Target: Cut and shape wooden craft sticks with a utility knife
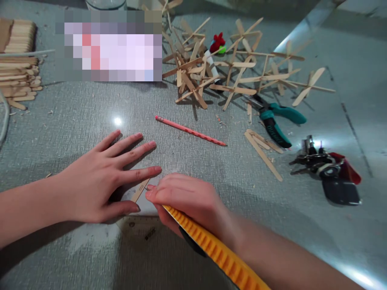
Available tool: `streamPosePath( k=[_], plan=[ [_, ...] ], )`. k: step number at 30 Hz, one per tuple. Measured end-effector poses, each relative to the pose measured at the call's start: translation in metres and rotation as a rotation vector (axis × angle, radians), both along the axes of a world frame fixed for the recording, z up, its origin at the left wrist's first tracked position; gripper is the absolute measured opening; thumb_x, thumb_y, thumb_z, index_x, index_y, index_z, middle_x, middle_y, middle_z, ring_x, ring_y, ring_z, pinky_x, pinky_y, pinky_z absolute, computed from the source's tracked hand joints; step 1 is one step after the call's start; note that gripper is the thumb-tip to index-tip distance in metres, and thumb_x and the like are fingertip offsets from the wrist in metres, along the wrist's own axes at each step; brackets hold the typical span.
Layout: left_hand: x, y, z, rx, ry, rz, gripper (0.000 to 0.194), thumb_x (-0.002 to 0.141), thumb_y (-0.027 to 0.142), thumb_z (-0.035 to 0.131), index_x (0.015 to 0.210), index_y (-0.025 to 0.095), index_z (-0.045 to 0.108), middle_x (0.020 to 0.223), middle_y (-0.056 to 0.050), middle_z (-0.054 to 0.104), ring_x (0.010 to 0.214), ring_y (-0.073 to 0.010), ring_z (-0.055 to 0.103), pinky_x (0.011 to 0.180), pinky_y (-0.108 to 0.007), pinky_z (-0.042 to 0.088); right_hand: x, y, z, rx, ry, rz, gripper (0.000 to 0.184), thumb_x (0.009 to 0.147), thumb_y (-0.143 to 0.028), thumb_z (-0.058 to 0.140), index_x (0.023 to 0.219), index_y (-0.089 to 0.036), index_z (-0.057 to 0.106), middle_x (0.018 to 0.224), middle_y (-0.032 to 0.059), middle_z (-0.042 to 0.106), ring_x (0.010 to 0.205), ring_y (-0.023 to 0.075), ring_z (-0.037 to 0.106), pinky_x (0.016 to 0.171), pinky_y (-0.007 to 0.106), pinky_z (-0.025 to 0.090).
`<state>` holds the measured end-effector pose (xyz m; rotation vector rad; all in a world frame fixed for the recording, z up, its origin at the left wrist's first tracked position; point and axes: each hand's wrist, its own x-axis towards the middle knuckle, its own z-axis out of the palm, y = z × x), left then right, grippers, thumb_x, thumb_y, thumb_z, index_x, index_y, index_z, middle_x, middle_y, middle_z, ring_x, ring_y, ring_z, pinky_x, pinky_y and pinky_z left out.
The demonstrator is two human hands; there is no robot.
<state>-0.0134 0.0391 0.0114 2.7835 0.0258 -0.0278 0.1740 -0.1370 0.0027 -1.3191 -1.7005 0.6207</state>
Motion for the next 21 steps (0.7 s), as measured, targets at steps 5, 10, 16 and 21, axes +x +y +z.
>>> streamPosePath(
  k=[5, 10, 16, 21],
  plan=[
    [-0.0003, -0.0002, -0.0026, 0.002, -0.003, -0.005, 0.074, 0.09, 0.066, 0.068, 0.157, 0.037, 0.053, 0.175, -0.007, 0.034, 0.161, -0.0435, 0.031, 0.13, -0.071, 0.019, 0.0033, 0.0019, -0.0018, 0.019, -0.016, 0.017, 0.026, 0.092, -0.005, 0.066, 0.106, -0.026, 0.066, 0.089, 0.0005, 0.079, 0.086, 0.017, 0.08, 0.088, 0.032, 0.069],
    [-0.0007, -0.0004, -0.0046, -0.013, -0.008, -0.003, 0.074, 0.091, 0.065, 0.068, 0.157, 0.037, 0.053, 0.176, -0.008, 0.033, 0.162, -0.0425, 0.03, 0.13, -0.07, 0.018, 0.0037, 0.0013, -0.0029, 0.027, -0.036, 0.02, 0.026, 0.092, -0.006, 0.067, 0.109, -0.025, 0.067, 0.092, 0.0029, 0.081, 0.089, 0.0175, 0.081, 0.09, 0.031, 0.068],
    [-0.0004, -0.0006, -0.0041, -0.027, -0.004, -0.003, 0.074, 0.091, 0.064, 0.068, 0.158, 0.036, 0.052, 0.175, -0.008, 0.033, 0.162, -0.0432, 0.029, 0.13, -0.07, 0.016, 0.0025, 0.0012, -0.0051, 0.054, -0.047, 0.033, 0.024, 0.093, -0.008, 0.069, 0.109, -0.025, 0.067, 0.09, 0.0023, 0.08, 0.086, 0.0168, 0.081, 0.089, 0.031, 0.068],
    [-0.0005, -0.0007, -0.004, -0.023, -0.011, -0.008, 0.074, 0.091, 0.065, 0.068, 0.158, 0.037, 0.052, 0.175, -0.007, 0.034, 0.161, -0.0436, 0.03, 0.13, -0.071, 0.018, -0.0011, 0.0002, -0.0008, 0.012, -0.074, 0.036, 0.022, 0.098, -0.009, 0.064, 0.112, -0.025, 0.068, 0.092, 0.002, 0.079, 0.088, 0.0165, 0.08, 0.09, 0.034, 0.067]
  ],
)
